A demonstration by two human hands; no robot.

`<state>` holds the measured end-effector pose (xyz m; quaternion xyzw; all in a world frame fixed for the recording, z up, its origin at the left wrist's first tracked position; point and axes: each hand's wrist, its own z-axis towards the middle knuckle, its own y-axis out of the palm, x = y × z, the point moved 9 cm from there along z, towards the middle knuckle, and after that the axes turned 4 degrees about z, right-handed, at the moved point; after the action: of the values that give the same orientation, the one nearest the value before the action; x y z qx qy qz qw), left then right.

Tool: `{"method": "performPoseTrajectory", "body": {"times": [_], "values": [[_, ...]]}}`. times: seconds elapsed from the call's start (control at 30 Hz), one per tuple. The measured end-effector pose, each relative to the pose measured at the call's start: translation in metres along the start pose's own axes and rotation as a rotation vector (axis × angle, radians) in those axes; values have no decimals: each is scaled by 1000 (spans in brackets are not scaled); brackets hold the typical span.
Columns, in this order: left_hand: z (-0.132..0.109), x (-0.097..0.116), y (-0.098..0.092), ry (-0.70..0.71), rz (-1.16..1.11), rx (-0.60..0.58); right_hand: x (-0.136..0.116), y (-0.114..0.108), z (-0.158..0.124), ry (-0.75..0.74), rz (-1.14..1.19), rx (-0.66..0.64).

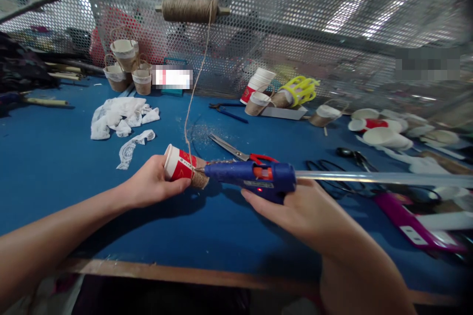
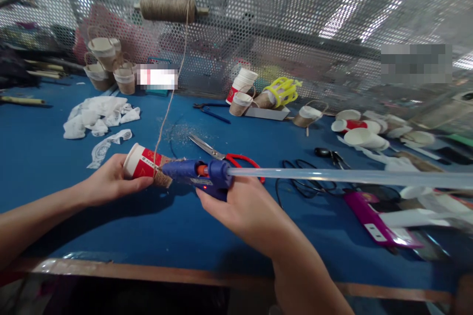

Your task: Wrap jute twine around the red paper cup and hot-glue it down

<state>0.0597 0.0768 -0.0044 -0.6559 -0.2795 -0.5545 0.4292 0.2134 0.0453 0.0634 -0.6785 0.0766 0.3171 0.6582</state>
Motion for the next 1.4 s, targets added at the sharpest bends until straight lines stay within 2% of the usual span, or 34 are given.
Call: {"method": "performPoseTrajectory", "body": {"times": [0.27, 0.43, 0.7, 0.87, 1.0, 1.13, 1.4], "values": [[0, 1, 0, 7, 8, 1, 0, 4, -3, -19, 20, -18], [0, 3, 0, 9, 13, 12, 4, 0, -4, -10, 6, 42], [-1, 3, 0, 13, 64, -3, 2, -1, -2, 13, -16, 3], [-2, 3, -4, 19, 107, 38, 4, 1, -4, 4, -11, -1], [-3, 9, -6, 76, 142, 53, 4, -1, -3, -9, -17, 8], [-2, 16, -2, 123, 128, 19, 7, -5, -2, 46, 0, 40], [-5, 17, -1, 116, 164, 28, 5, -8, 1, 31, -45, 59]]}}
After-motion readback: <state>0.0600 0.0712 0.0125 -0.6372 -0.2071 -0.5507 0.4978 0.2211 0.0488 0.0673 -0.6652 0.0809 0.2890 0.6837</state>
